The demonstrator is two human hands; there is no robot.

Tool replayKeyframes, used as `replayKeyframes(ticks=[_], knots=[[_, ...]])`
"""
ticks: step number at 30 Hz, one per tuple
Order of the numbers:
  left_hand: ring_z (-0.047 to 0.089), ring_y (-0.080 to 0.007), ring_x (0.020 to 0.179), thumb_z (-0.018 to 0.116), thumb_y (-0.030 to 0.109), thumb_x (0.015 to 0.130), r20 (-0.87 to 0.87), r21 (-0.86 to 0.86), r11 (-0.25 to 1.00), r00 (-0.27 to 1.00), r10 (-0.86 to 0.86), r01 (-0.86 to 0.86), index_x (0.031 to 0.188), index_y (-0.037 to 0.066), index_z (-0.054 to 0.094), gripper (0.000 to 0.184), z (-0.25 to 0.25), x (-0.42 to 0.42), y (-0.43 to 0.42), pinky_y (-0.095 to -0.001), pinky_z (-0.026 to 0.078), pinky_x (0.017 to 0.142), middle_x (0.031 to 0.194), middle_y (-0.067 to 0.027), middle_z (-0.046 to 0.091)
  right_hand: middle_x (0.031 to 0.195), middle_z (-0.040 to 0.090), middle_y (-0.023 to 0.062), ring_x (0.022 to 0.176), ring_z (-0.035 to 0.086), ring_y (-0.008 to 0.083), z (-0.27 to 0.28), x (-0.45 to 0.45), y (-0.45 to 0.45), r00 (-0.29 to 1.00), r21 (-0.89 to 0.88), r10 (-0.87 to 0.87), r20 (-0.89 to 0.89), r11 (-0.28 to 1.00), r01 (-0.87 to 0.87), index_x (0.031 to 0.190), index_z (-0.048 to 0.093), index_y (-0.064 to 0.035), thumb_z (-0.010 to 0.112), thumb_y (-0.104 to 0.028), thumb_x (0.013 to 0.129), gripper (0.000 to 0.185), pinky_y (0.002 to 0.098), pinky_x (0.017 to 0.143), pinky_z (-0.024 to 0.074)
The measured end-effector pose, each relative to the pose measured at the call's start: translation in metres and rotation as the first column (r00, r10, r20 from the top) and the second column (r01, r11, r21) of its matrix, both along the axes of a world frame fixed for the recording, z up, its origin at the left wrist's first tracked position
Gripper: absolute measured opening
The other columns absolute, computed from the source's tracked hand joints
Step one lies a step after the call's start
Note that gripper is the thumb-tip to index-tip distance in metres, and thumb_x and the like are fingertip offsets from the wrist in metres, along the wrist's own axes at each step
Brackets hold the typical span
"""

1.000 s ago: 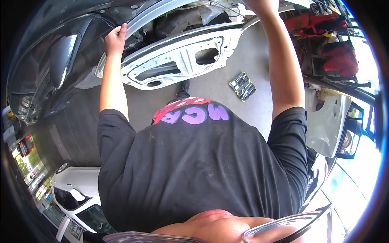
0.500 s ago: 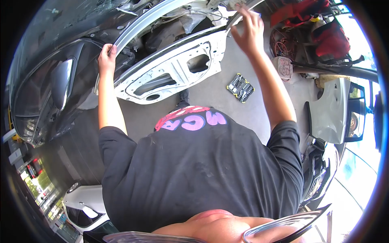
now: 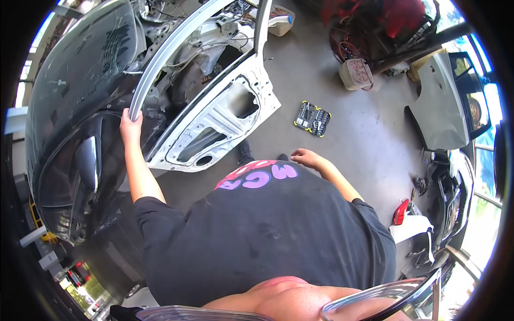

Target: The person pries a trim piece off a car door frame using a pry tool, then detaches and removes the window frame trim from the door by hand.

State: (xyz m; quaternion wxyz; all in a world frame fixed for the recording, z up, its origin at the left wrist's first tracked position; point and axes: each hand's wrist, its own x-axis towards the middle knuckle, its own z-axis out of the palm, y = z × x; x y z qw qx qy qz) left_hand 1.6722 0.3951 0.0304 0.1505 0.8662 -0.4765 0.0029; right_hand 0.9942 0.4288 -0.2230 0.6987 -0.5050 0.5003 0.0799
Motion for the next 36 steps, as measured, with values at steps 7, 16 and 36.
replayKeyframes(ticks=[7, 16, 36], knots=[[0.072, -0.0433, 0.105, 0.08, 0.037, 0.091, 0.003, 0.014, 1.0, 1.0, -0.002, 0.002, 0.12, 0.004, 0.064, 0.047, -0.001, 0.006, -0.004, -0.0484, 0.056, 0.089, 0.112, -0.0223, 0.075, 0.126, 0.076, 0.0173, 0.12, 0.071, 0.028, -0.007, -0.007, 0.021, 0.999, -0.005, 0.05, -0.003, 0.999, -0.05, 0.131, 0.073, -0.0022, 0.073, -0.045, 0.097, 0.055, 0.0395, 0.106, 0.0535], [0.071, -0.0372, 0.118, 0.086, 0.031, 0.087, -0.004, -0.048, 0.999, 1.0, -0.018, 0.018, 0.139, 0.011, 0.06, 0.06, -0.004, 0.003, -0.004, -0.046, 0.054, 0.1, 0.127, -0.0179, 0.073, 0.128, 0.076, 0.0177, 0.123, 0.069, 0.0273, 0.005, -0.025, 0.022, 0.996, 0.087, -0.082, 0.02, 0.993, 0.08, 0.132, 0.073, -0.0007, 0.07, -0.047, 0.098, 0.057, 0.0388, 0.108, 0.051], [0.057, -0.0447, 0.132, 0.071, 0.035, 0.101, 0.463, -0.43, 0.801, 0.864, -0.199, 0.416, 0.153, -0.003, 0.047, 0.069, 0.041, -0.084, -0.033, -0.0539, 0.04, 0.116, 0.142, -0.0254, 0.061, 0.098, 0.075, 0.0083, 0.095, 0.068, 0.0184, -0.035, -0.012, 0.018, 0.998, -0.03, -0.057, 0.028, 0.998, 0.058, 0.105, 0.074, -0.0046, 0.078, -0.041, 0.093, 0.038, 0.0362, 0.086, 0.0554]])
